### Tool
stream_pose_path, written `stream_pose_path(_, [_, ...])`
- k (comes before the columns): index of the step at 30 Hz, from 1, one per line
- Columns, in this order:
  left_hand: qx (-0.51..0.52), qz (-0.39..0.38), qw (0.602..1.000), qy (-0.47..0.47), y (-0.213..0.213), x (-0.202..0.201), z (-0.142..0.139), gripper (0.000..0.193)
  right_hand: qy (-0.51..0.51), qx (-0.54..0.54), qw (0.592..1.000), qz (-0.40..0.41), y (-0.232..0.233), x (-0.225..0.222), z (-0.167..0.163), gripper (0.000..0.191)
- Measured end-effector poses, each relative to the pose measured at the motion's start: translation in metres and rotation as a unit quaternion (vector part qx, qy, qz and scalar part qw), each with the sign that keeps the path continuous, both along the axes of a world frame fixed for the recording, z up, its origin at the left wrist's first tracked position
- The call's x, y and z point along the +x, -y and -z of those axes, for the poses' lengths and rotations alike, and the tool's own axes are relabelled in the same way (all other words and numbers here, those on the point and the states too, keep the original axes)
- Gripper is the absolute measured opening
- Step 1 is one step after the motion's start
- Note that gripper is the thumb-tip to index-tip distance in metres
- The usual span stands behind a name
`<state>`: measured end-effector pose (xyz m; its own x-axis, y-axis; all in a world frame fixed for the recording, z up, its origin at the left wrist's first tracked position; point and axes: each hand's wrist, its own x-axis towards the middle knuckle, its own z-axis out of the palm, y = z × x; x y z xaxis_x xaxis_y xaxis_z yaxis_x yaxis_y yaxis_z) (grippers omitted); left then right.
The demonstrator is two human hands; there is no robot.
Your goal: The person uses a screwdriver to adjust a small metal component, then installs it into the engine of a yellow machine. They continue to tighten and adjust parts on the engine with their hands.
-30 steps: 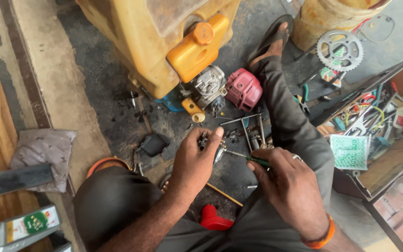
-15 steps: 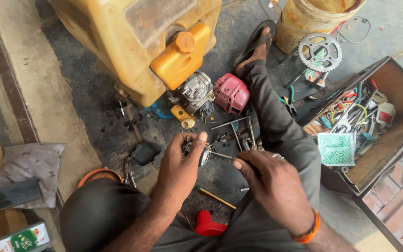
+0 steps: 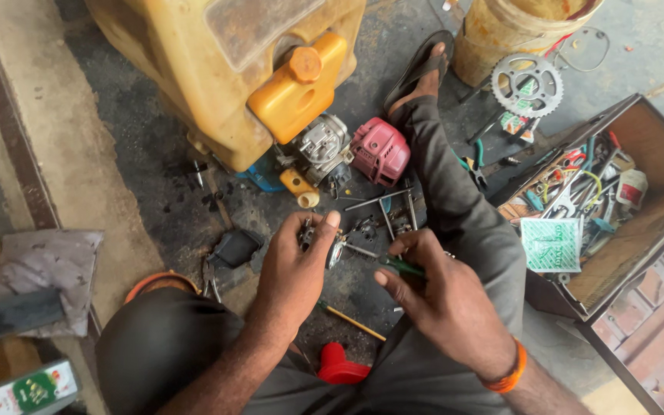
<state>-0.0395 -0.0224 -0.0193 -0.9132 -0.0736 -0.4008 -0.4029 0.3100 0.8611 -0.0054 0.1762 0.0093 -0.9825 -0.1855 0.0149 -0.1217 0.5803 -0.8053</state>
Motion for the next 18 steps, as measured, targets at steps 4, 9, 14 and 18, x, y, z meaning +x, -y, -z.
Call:
stream_pose_path(4, [0.013, -0.001, 1.000, 0.013, -0.0009, -0.0001, 0.0021, 0.045, 0.049, 0.059, 0.996, 0.034, -0.0003, -0.0014, -0.0003, 0.028])
stream_pose_path(9, [0.017, 0.005, 1.000, -0.015, -0.0015, -0.0002, 0.0039, 0.045, 0.152, 0.048, 0.986, 0.057, -0.0001, -0.0036, -0.0027, 0.029])
stream_pose_path(14, [0.012, 0.012, 1.000, 0.000, -0.0008, -0.0003, 0.0033, 0.046, 0.084, 0.035, 0.995, 0.033, -0.0032, -0.0027, -0.0005, 0.030])
stream_pose_path(18, [0.020, 0.022, 0.999, -0.018, -0.0024, 0.0001, 0.0024, 0.048, 0.224, 0.102, 0.968, 0.047, -0.0050, -0.0030, 0.0047, 0.029])
